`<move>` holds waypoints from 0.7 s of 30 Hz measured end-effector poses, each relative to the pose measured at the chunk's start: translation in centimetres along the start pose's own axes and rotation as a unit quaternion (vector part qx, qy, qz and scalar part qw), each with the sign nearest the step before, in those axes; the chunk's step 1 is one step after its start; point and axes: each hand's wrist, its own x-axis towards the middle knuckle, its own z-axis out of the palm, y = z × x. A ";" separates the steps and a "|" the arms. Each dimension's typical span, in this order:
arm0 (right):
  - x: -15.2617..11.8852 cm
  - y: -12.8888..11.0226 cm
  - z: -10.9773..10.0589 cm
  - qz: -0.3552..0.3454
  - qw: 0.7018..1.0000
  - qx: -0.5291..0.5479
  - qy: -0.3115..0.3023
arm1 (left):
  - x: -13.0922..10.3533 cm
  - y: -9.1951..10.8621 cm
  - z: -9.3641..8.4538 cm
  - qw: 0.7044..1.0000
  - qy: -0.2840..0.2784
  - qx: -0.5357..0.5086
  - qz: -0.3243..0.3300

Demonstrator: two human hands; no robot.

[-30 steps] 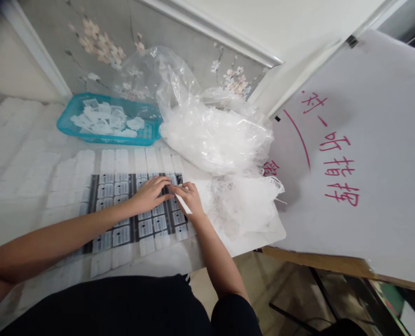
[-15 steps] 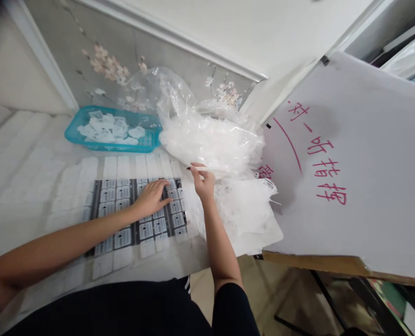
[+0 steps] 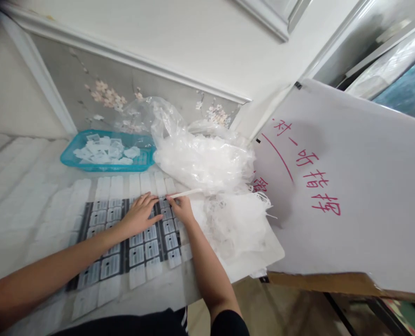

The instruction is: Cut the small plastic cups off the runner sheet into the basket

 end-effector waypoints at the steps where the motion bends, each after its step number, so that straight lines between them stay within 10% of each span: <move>1: 0.0 0.1 0.0 -0.001 1.000 0.000 0.000 | 0.0 0.0 0.0 1.000 -0.003 0.000 0.000; 14: -0.1 -0.4 -0.1 -0.034 0.999 -0.024 -0.021 | 0.0 0.1 -0.1 1.000 -0.019 0.017 0.006; 21: -0.3 -1.1 -0.2 -0.162 0.964 -0.199 -0.070 | 0.0 0.2 0.0 1.000 0.003 0.002 0.008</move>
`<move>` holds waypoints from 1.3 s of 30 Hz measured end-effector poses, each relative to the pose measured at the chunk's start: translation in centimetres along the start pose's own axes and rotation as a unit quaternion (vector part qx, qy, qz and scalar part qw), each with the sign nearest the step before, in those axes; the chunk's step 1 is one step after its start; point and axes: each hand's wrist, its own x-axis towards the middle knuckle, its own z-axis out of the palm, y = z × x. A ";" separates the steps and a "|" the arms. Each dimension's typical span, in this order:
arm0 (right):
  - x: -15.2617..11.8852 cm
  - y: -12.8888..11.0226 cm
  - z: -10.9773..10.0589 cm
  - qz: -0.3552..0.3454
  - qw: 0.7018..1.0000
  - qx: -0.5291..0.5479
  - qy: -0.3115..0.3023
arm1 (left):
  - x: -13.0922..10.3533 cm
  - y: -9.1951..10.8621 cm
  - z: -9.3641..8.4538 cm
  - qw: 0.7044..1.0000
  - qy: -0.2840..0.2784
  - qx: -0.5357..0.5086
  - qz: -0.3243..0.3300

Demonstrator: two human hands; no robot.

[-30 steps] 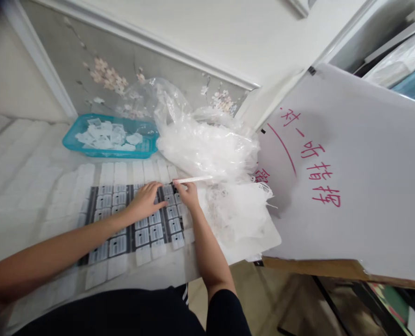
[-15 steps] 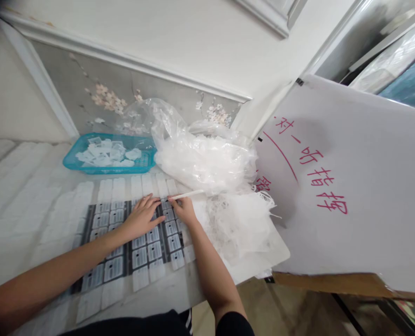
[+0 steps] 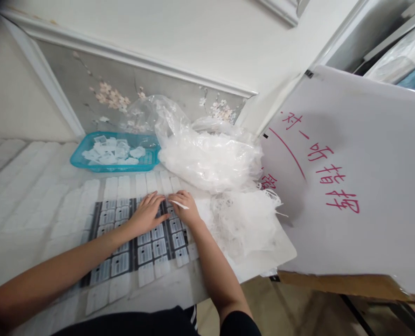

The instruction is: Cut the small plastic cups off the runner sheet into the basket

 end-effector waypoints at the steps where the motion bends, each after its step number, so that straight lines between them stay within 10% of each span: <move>1: 0.0 0.0 0.0 -0.006 1.000 -0.010 -0.008 | 0.0 0.0 0.0 1.000 0.000 -0.002 -0.001; 8: -0.1 0.2 0.5 -0.013 1.000 -0.004 0.020 | 0.0 0.2 -0.3 1.000 -0.001 -0.009 0.006; 20: 0.5 1.4 -1.8 0.110 0.949 0.037 0.294 | 0.2 0.5 -0.4 0.999 -0.017 -0.046 -0.002; 30: 1.2 0.9 0.0 0.108 0.958 0.133 0.232 | 5.2 -3.7 -0.6 0.971 -0.040 -0.177 -0.156; 39: 3.8 1.0 1.3 0.144 0.946 0.220 0.191 | 7.2 -3.6 -2.1 0.983 -0.076 -0.104 -0.134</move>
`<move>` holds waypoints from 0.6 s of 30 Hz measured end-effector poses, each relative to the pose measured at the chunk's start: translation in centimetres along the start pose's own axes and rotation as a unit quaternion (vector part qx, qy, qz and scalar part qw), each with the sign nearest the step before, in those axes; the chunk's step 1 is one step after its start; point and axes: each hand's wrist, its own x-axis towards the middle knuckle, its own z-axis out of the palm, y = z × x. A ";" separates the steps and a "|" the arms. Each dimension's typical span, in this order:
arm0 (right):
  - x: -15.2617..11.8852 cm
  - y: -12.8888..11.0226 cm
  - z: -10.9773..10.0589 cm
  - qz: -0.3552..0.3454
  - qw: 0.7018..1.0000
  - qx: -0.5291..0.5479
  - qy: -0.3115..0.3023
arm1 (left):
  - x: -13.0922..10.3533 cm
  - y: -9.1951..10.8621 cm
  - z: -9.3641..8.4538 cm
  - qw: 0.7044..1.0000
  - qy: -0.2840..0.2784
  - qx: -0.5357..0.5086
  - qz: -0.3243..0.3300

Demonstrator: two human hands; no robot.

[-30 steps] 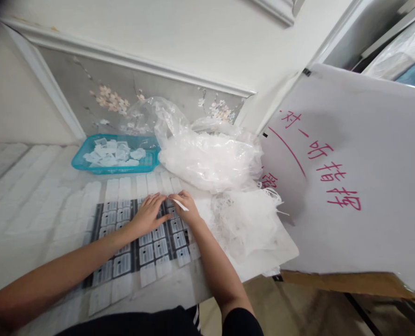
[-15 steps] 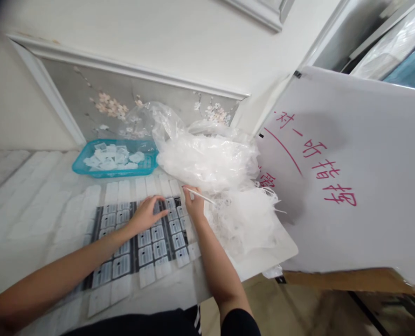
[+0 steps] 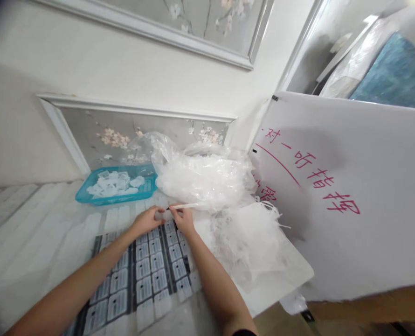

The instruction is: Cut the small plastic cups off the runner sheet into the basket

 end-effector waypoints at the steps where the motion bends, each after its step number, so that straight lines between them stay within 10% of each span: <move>1: -0.1 0.2 0.0 0.012 1.000 0.005 0.004 | -0.4 0.1 0.0 1.000 0.000 0.007 0.002; 18: 0.1 2.3 0.1 0.095 0.994 0.058 -0.010 | -1.1 -0.4 0.8 0.998 0.036 0.042 0.038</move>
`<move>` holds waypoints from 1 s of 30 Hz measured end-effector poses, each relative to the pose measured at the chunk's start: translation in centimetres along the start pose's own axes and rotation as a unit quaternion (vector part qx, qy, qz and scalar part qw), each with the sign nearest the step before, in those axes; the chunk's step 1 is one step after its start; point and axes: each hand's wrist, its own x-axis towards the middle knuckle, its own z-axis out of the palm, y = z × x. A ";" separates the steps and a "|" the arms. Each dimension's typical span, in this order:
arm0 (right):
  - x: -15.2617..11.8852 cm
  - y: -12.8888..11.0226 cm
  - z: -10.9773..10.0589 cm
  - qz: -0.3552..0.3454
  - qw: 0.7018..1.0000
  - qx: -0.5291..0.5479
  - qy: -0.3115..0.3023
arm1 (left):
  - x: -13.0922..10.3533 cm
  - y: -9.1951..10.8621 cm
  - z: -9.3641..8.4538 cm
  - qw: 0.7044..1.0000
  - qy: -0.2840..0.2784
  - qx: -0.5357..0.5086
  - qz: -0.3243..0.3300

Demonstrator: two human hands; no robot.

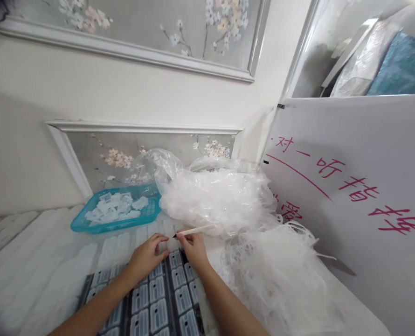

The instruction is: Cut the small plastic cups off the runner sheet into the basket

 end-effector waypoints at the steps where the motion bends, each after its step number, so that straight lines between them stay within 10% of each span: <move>1: 0.0 0.0 0.0 -0.002 1.000 -0.005 0.004 | -0.1 0.0 0.2 1.000 0.021 0.018 0.011; 7: -0.2 -0.2 0.0 -0.004 1.000 0.010 -0.005 | -0.1 -0.8 0.8 0.994 0.097 0.049 0.018; 30: -0.4 -0.8 -0.5 -0.033 0.999 0.010 -0.038 | 1.0 -2.0 -0.3 0.993 0.033 -0.083 0.076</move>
